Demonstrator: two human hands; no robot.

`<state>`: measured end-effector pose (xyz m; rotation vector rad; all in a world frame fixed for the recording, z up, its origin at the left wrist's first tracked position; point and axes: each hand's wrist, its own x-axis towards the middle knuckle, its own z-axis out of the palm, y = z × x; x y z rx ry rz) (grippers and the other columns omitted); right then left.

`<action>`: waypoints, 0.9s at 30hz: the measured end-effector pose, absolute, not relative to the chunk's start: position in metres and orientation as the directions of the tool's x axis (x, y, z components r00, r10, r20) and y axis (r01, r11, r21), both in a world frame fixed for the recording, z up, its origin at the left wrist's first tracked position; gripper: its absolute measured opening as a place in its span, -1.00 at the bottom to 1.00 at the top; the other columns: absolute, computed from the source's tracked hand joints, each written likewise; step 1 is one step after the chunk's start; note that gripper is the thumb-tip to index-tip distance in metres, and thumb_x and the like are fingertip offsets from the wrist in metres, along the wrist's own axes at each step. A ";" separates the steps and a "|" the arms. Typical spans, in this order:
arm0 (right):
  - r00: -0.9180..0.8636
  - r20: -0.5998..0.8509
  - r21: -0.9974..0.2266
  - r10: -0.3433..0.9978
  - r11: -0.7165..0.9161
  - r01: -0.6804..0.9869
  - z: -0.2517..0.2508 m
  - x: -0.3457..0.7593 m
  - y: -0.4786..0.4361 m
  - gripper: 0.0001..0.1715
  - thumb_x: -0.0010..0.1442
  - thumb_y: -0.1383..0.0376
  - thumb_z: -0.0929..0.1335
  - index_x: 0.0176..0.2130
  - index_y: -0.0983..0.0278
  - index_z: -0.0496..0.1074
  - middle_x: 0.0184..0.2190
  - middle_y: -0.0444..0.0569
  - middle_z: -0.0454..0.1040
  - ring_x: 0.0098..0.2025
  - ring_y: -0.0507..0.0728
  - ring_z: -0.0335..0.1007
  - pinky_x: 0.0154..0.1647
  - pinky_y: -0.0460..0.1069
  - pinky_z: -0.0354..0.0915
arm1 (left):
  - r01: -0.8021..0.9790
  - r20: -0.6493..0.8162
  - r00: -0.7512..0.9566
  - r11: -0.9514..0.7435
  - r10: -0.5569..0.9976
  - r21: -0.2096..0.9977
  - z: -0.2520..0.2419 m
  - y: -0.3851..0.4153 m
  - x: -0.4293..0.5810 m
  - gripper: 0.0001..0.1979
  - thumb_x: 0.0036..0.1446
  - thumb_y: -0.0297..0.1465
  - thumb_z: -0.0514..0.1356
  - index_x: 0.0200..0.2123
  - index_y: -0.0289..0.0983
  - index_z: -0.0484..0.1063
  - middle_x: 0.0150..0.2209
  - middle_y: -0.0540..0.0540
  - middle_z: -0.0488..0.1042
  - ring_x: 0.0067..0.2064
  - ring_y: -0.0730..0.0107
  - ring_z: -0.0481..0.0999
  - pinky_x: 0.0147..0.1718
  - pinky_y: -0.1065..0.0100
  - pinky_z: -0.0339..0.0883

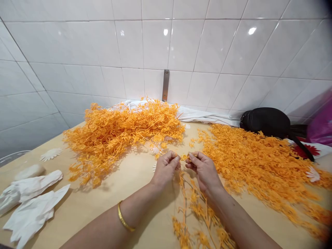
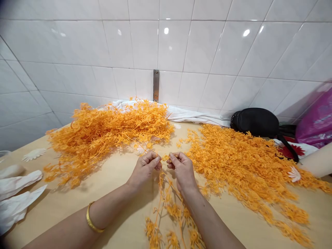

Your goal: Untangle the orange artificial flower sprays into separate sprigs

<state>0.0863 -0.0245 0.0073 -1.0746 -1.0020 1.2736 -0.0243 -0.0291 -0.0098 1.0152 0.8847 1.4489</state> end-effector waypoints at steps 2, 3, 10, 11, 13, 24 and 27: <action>0.117 -0.034 -0.958 0.993 0.001 -0.287 0.008 0.083 -0.023 -0.77 -0.14 0.20 0.40 -0.56 0.28 0.30 -0.64 -0.19 0.31 -0.60 -0.07 0.20 -0.51 -0.12 0.20 | -0.332 0.161 -0.044 -0.166 0.986 0.928 -0.008 -0.032 -0.019 -0.81 -0.04 -0.40 0.12 -0.63 -0.28 0.25 -0.64 0.04 0.23 -0.56 0.58 0.20 -0.51 0.49 0.08; 0.149 -0.039 -0.950 0.988 0.009 -0.313 0.009 0.084 -0.021 -0.76 -0.14 0.21 0.40 -0.56 0.28 0.29 -0.65 -0.20 0.30 -0.62 -0.07 0.20 -0.51 -0.12 0.22 | -0.314 0.177 -0.036 -0.179 0.984 0.932 -0.008 -0.032 -0.018 -0.81 -0.03 -0.39 0.12 -0.63 -0.28 0.25 -0.64 0.04 0.24 -0.55 0.57 0.20 -0.50 0.48 0.09; 0.456 -0.116 -0.964 0.882 0.010 -0.265 0.019 0.120 -0.002 -0.81 0.04 0.32 0.24 -0.57 0.25 0.14 -0.76 -0.29 0.18 -0.73 -0.07 0.16 -0.57 -0.09 0.26 | -0.330 0.128 -0.096 -0.153 0.987 0.931 -0.007 -0.024 -0.035 -0.81 -0.08 -0.34 0.15 -0.62 -0.29 0.24 -0.66 0.04 0.28 -0.57 0.56 0.24 -0.50 0.48 0.13; 0.399 -0.097 -0.977 0.912 -0.011 -0.212 0.019 0.120 -0.002 -0.88 0.04 0.34 0.23 -0.52 0.25 0.17 -0.74 -0.28 0.22 -0.72 -0.06 0.18 -0.59 -0.10 0.24 | -0.350 0.107 -0.085 -0.130 0.991 0.928 -0.007 -0.024 -0.036 -0.81 -0.08 -0.34 0.16 -0.61 -0.29 0.25 -0.64 0.03 0.30 -0.56 0.56 0.26 -0.49 0.48 0.14; 0.226 -0.072 -0.990 0.971 -0.043 -0.133 0.018 0.114 -0.006 -0.95 0.01 0.35 0.25 -0.40 0.24 0.22 -0.67 -0.26 0.29 -0.69 -0.05 0.22 -0.60 -0.11 0.22 | -0.380 0.068 -0.031 -0.075 0.997 0.922 -0.007 -0.023 -0.036 -0.81 -0.10 -0.32 0.18 -0.59 -0.29 0.27 -0.61 0.01 0.33 -0.54 0.54 0.31 -0.49 0.48 0.16; -0.337 -0.062 -0.978 0.939 -0.125 -0.169 0.010 0.093 -0.026 -0.69 -0.05 0.12 0.36 -0.39 0.31 0.31 -0.61 -0.17 0.32 -0.62 -0.09 0.14 -0.59 -0.15 0.05 | -0.418 0.002 0.118 0.048 0.993 0.907 -0.006 -0.030 -0.032 -0.76 -0.12 -0.29 0.21 -0.57 -0.30 0.23 -0.66 0.03 0.31 -0.61 0.54 0.32 -0.54 0.46 0.21; -0.303 -0.028 -0.988 0.952 -0.072 -0.134 0.008 0.089 -0.026 -0.74 -0.07 0.17 0.36 -0.45 0.31 0.28 -0.68 -0.20 0.27 -0.64 -0.08 0.11 -0.60 -0.14 0.03 | -0.450 -0.033 0.151 0.098 0.988 0.888 -0.007 -0.032 -0.030 -0.78 -0.10 -0.29 0.20 -0.53 -0.30 0.24 -0.66 0.03 0.33 -0.61 0.53 0.34 -0.54 0.44 0.23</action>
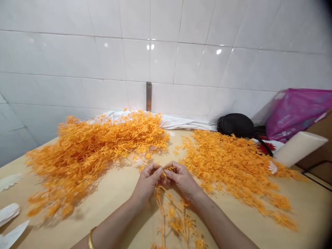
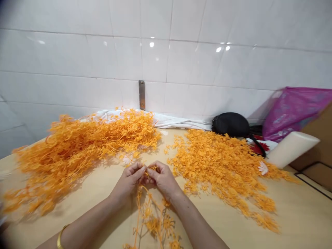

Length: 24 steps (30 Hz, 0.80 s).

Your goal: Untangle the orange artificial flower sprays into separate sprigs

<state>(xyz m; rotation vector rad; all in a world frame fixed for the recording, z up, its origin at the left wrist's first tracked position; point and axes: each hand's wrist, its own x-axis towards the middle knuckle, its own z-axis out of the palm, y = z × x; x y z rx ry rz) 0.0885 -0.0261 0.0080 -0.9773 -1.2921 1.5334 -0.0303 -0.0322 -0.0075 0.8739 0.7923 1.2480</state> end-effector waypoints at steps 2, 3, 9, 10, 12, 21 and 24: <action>-0.232 0.021 -0.998 0.973 0.007 -0.063 0.007 0.088 -0.025 -0.81 -0.05 0.22 0.33 -0.45 0.29 0.27 -0.70 -0.24 0.22 -0.65 -0.06 0.10 -0.61 -0.14 0.03 | -0.456 -0.057 0.171 0.130 0.984 0.881 -0.008 -0.033 -0.031 -0.80 -0.10 -0.32 0.21 -0.45 -0.28 0.26 -0.64 0.03 0.35 -0.59 0.51 0.36 -0.54 0.43 0.24; -0.199 0.049 -0.999 0.979 0.048 -0.012 0.007 0.089 -0.025 -0.84 -0.03 0.23 0.31 -0.44 0.28 0.26 -0.70 -0.24 0.20 -0.65 -0.06 0.10 -0.61 -0.14 0.04 | -0.455 -0.070 0.184 0.148 0.980 0.878 -0.008 -0.033 -0.032 -0.79 -0.12 -0.34 0.22 -0.40 -0.27 0.26 -0.63 0.04 0.36 -0.60 0.50 0.36 -0.55 0.43 0.23; -0.110 0.289 -0.882 0.951 0.309 0.356 0.008 0.094 -0.027 -0.91 0.06 0.30 0.19 -0.44 0.25 0.25 -0.61 -0.20 0.23 -0.58 -0.02 0.16 -0.54 -0.12 0.10 | -0.232 -0.176 0.265 0.240 0.948 0.943 -0.003 -0.036 -0.033 -0.82 -0.14 -0.36 0.21 -0.48 -0.33 0.29 -0.69 0.02 0.34 -0.73 0.59 0.26 -0.70 0.52 0.07; -0.074 0.327 -0.855 0.942 0.328 0.403 0.009 0.095 -0.026 -0.90 0.06 0.31 0.19 -0.44 0.24 0.25 -0.61 -0.19 0.24 -0.57 -0.02 0.16 -0.54 -0.11 0.09 | -0.194 -0.195 0.260 0.249 0.946 0.949 0.000 -0.037 -0.032 -0.82 -0.13 -0.34 0.20 -0.51 -0.34 0.28 -0.72 0.04 0.31 -0.75 0.59 0.24 -0.72 0.52 0.04; 0.016 0.363 -0.837 0.932 0.318 0.446 0.011 0.098 -0.022 -0.90 0.06 0.30 0.18 -0.43 0.24 0.24 -0.61 -0.18 0.26 -0.57 0.00 0.16 -0.54 -0.11 0.08 | -0.158 -0.202 0.260 0.248 0.944 0.956 0.006 -0.040 -0.029 -0.82 -0.11 -0.33 0.17 -0.54 -0.33 0.28 -0.75 0.04 0.29 -0.77 0.58 0.23 -0.73 0.52 0.02; 0.431 0.522 -0.720 0.736 0.110 0.685 0.023 0.156 0.006 -0.73 0.02 0.18 0.23 -0.30 0.30 0.31 -0.38 0.09 0.34 -0.34 0.19 0.26 -0.36 0.07 0.18 | -0.232 -0.193 0.240 0.250 0.951 0.940 0.008 -0.039 -0.040 -0.84 -0.12 -0.35 0.18 -0.52 -0.35 0.32 -0.71 0.01 0.30 -0.72 0.56 0.30 -0.69 0.50 0.09; 0.256 0.677 -0.460 0.690 0.126 0.879 0.027 0.152 -0.001 -0.76 0.00 0.21 0.26 -0.32 0.28 0.37 -0.13 0.15 0.28 -0.08 0.30 0.12 -0.17 0.18 0.09 | -0.304 -0.181 0.184 0.231 0.966 0.924 0.006 -0.034 -0.042 -0.85 -0.14 -0.37 0.21 -0.52 -0.36 0.34 -0.69 0.05 0.25 -0.69 0.58 0.31 -0.66 0.50 0.11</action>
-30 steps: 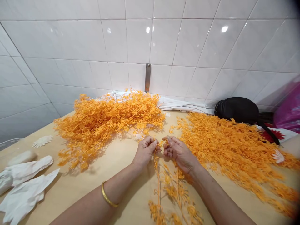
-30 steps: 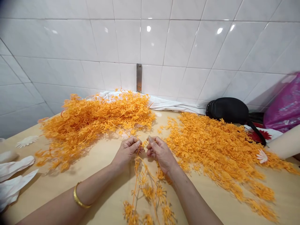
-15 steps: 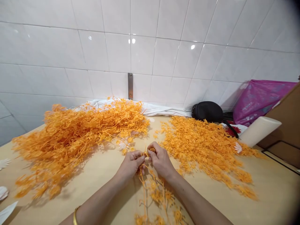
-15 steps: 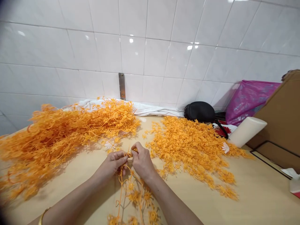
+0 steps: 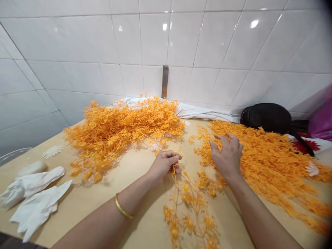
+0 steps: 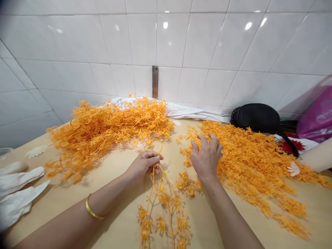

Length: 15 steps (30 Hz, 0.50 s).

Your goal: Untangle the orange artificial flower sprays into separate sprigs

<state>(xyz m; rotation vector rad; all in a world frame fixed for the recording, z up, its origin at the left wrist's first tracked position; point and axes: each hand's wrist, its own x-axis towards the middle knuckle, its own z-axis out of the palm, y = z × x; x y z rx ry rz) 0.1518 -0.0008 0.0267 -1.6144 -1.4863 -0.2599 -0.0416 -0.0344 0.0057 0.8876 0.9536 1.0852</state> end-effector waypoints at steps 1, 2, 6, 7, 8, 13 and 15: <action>0.202 0.689 -0.427 0.696 0.165 0.889 0.028 0.147 -0.004 -0.78 0.02 0.22 0.24 -0.35 0.27 0.38 -0.15 0.11 0.31 -0.09 0.29 0.13 -0.16 0.18 0.07 | -0.301 -0.183 0.176 0.230 0.967 0.925 0.005 -0.033 -0.042 -0.85 -0.15 -0.37 0.21 -0.51 -0.36 0.35 -0.69 0.06 0.23 -0.69 0.58 0.31 -0.66 0.51 0.09; 0.146 0.671 -0.431 0.727 0.222 0.875 0.030 0.141 -0.008 -0.79 0.05 0.22 0.22 -0.39 0.27 0.38 -0.24 0.07 0.36 -0.14 0.25 0.17 -0.17 0.15 0.09 | -0.293 -0.183 0.173 0.228 0.968 0.929 0.005 -0.032 -0.042 -0.84 -0.15 -0.37 0.22 -0.51 -0.36 0.35 -0.69 0.07 0.21 -0.70 0.57 0.32 -0.67 0.50 0.07; -0.215 0.274 -0.738 0.938 0.348 0.579 0.031 0.117 -0.024 -0.69 0.08 0.13 0.22 -0.53 0.28 0.33 -0.59 -0.09 0.32 -0.47 0.07 0.22 -0.43 -0.04 0.13 | -0.300 -0.169 0.157 0.210 0.973 0.931 0.003 -0.030 -0.044 -0.82 -0.15 -0.35 0.23 -0.49 -0.36 0.37 -0.67 0.05 0.23 -0.69 0.54 0.32 -0.66 0.48 0.09; -0.319 0.151 -0.811 0.936 0.302 0.501 0.030 0.112 -0.027 -0.70 0.05 0.11 0.26 -0.53 0.28 0.32 -0.60 -0.12 0.30 -0.51 0.04 0.20 -0.48 -0.06 0.11 | -0.313 -0.164 0.153 0.206 0.974 0.927 0.002 -0.029 -0.044 -0.82 -0.15 -0.34 0.23 -0.48 -0.35 0.37 -0.67 0.05 0.24 -0.68 0.55 0.31 -0.65 0.47 0.10; -0.406 0.058 -0.860 0.912 0.252 0.443 0.028 0.108 -0.030 -0.71 0.02 0.11 0.29 -0.52 0.28 0.32 -0.61 -0.13 0.30 -0.53 0.02 0.18 -0.52 -0.08 0.08 | -0.327 -0.157 0.149 0.199 0.976 0.924 0.002 -0.029 -0.045 -0.81 -0.15 -0.34 0.23 -0.48 -0.35 0.37 -0.68 0.04 0.25 -0.68 0.55 0.30 -0.63 0.46 0.12; -0.427 -0.024 -0.940 0.904 0.125 0.318 0.020 0.104 -0.030 -0.72 0.02 0.15 0.29 -0.57 0.27 0.23 -0.72 -0.20 0.21 -0.65 -0.04 0.07 -0.61 -0.11 0.01 | -0.268 -0.015 0.027 0.022 1.000 0.963 0.007 -0.027 -0.050 -0.74 -0.10 -0.25 0.19 -0.60 -0.35 0.35 -0.60 -0.03 0.32 -0.61 0.60 0.25 -0.58 0.47 0.13; -0.358 0.028 -0.938 0.933 0.148 0.314 0.020 0.107 -0.028 -0.72 0.04 0.15 0.27 -0.57 0.27 0.22 -0.71 -0.20 0.23 -0.63 -0.03 0.10 -0.58 -0.10 0.04 | -0.176 0.052 -0.078 -0.065 0.996 0.982 0.010 -0.026 -0.053 -0.76 -0.07 -0.27 0.16 -0.59 -0.34 0.36 -0.58 -0.02 0.33 -0.57 0.59 0.25 -0.55 0.49 0.13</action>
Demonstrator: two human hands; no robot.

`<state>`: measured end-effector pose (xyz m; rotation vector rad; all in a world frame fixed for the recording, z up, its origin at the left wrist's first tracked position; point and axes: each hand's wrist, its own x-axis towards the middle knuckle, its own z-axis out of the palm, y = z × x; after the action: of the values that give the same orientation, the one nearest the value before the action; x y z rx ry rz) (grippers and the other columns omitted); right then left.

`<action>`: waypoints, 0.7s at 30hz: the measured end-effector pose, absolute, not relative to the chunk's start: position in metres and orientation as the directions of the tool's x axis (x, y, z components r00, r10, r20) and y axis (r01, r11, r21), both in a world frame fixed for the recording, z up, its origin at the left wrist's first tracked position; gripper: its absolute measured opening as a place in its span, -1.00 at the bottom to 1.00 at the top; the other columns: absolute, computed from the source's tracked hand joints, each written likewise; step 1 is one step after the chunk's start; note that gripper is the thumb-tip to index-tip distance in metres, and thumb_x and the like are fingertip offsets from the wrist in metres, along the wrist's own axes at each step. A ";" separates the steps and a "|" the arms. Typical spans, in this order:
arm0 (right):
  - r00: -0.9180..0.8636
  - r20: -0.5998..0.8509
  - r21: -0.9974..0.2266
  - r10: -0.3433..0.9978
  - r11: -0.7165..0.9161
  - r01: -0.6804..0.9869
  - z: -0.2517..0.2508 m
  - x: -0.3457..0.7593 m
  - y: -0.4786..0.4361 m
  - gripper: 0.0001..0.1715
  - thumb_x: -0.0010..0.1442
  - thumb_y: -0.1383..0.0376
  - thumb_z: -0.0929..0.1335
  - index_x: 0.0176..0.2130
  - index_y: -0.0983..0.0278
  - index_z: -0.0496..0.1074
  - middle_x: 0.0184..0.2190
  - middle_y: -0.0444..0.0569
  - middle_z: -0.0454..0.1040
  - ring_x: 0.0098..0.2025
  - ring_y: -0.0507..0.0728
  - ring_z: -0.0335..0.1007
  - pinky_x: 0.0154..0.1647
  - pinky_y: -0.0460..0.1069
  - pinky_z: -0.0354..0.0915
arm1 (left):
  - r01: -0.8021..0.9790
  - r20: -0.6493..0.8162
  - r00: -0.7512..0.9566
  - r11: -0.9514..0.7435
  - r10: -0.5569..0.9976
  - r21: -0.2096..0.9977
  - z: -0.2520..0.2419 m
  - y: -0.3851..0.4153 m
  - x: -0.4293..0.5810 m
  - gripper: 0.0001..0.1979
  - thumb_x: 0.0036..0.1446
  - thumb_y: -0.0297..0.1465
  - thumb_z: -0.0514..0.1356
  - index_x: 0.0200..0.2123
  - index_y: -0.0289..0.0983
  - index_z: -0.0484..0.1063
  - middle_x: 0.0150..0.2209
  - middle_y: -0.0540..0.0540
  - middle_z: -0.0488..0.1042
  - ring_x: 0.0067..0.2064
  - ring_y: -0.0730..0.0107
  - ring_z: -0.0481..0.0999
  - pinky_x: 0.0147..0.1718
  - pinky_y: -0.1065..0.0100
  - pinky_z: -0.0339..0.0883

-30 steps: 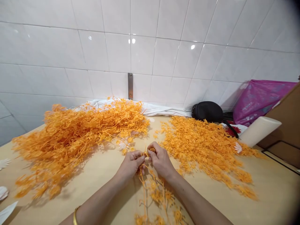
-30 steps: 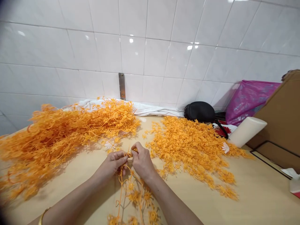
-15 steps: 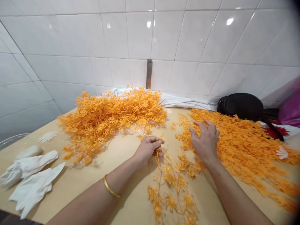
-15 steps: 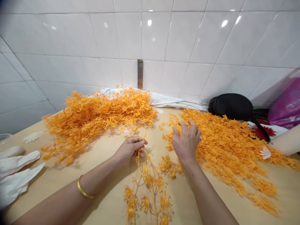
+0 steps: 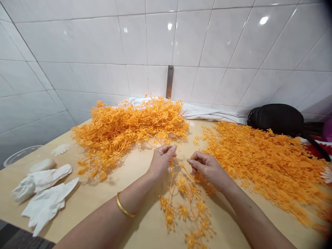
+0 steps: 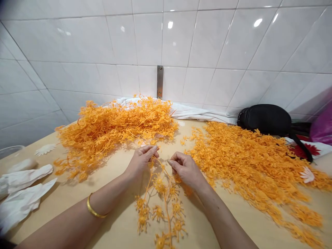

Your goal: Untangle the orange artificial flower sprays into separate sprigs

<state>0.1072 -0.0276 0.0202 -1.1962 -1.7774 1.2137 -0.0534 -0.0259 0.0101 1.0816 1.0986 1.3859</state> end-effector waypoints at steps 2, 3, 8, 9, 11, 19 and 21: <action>-0.333 0.070 -0.926 0.940 0.185 0.328 0.021 0.109 -0.027 -0.70 0.07 0.14 0.24 -0.56 0.27 0.24 -0.67 -0.17 0.27 -0.60 -0.02 0.13 -0.54 -0.09 0.07 | -0.109 0.088 -0.117 -0.101 0.989 0.989 0.013 -0.026 -0.056 -0.83 -0.07 -0.33 0.16 -0.55 -0.33 0.37 -0.59 -0.01 0.31 -0.53 0.57 0.25 -0.52 0.50 0.14; -0.347 0.078 -0.920 0.935 0.201 0.335 0.022 0.109 -0.027 -0.69 0.09 0.13 0.23 -0.55 0.27 0.26 -0.64 -0.16 0.29 -0.58 -0.01 0.15 -0.53 -0.09 0.07 | -0.100 0.090 -0.105 -0.101 0.990 0.990 0.013 -0.026 -0.056 -0.85 -0.08 -0.35 0.16 -0.55 -0.33 0.37 -0.59 -0.01 0.31 -0.53 0.56 0.25 -0.51 0.49 0.15; -0.493 0.080 -0.822 0.866 0.337 0.459 0.018 0.101 -0.035 -0.84 0.01 0.22 0.29 -0.47 0.28 0.34 -0.54 -0.12 0.35 -0.50 0.02 0.19 -0.51 -0.09 0.07 | -0.084 0.130 -0.045 -0.133 0.991 0.988 0.016 -0.029 -0.055 -0.81 -0.05 -0.32 0.13 -0.56 -0.33 0.33 -0.60 0.00 0.29 -0.53 0.54 0.24 -0.50 0.48 0.15; -0.492 0.100 -0.777 0.865 0.377 0.504 0.017 0.099 -0.037 -0.88 0.00 0.27 0.28 -0.50 0.27 0.33 -0.54 -0.12 0.34 -0.50 0.02 0.19 -0.51 -0.09 0.06 | -0.053 0.165 -0.062 -0.169 0.984 0.984 0.017 -0.030 -0.055 -0.79 -0.03 -0.29 0.12 -0.57 -0.32 0.32 -0.61 0.01 0.27 -0.53 0.54 0.24 -0.50 0.48 0.14; -0.466 0.157 -0.686 0.871 0.436 0.583 0.013 0.098 -0.037 -0.86 0.00 0.35 0.23 -0.55 0.27 0.30 -0.58 -0.13 0.33 -0.50 0.02 0.17 -0.51 -0.09 0.03 | 0.033 0.239 -0.107 -0.236 0.965 0.971 0.021 -0.031 -0.055 -0.71 0.00 -0.24 0.08 -0.63 -0.31 0.27 -0.65 0.04 0.20 -0.56 0.55 0.18 -0.53 0.48 0.09; -0.318 0.264 -0.612 0.910 0.413 0.675 0.011 0.105 -0.030 -0.76 0.08 0.31 0.16 -0.56 0.25 0.24 -0.63 -0.13 0.29 -0.55 0.02 0.16 -0.53 -0.08 0.00 | 0.492 0.116 0.007 -0.104 0.993 0.864 0.016 -0.036 -0.054 -0.59 -0.24 -0.19 0.23 -0.83 -0.27 0.12 -0.79 0.09 -0.01 -0.65 0.56 -0.01 -0.64 0.45 -0.19; -0.323 0.275 -0.590 0.906 0.424 0.687 0.010 0.105 -0.030 -0.73 0.11 0.29 0.14 -0.58 0.25 0.22 -0.63 -0.13 0.28 -0.55 0.03 0.15 -0.52 -0.08 0.00 | 0.571 0.054 0.009 -0.050 0.998 0.819 0.013 -0.037 -0.054 -0.66 -0.37 -0.31 0.30 -0.84 -0.26 0.16 -0.80 0.09 0.05 -0.65 0.54 0.03 -0.63 0.45 -0.19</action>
<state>0.1046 -0.0297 0.0096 -1.3408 -2.1089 0.4971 -0.0539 -0.0371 0.0126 1.6848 1.6224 0.9040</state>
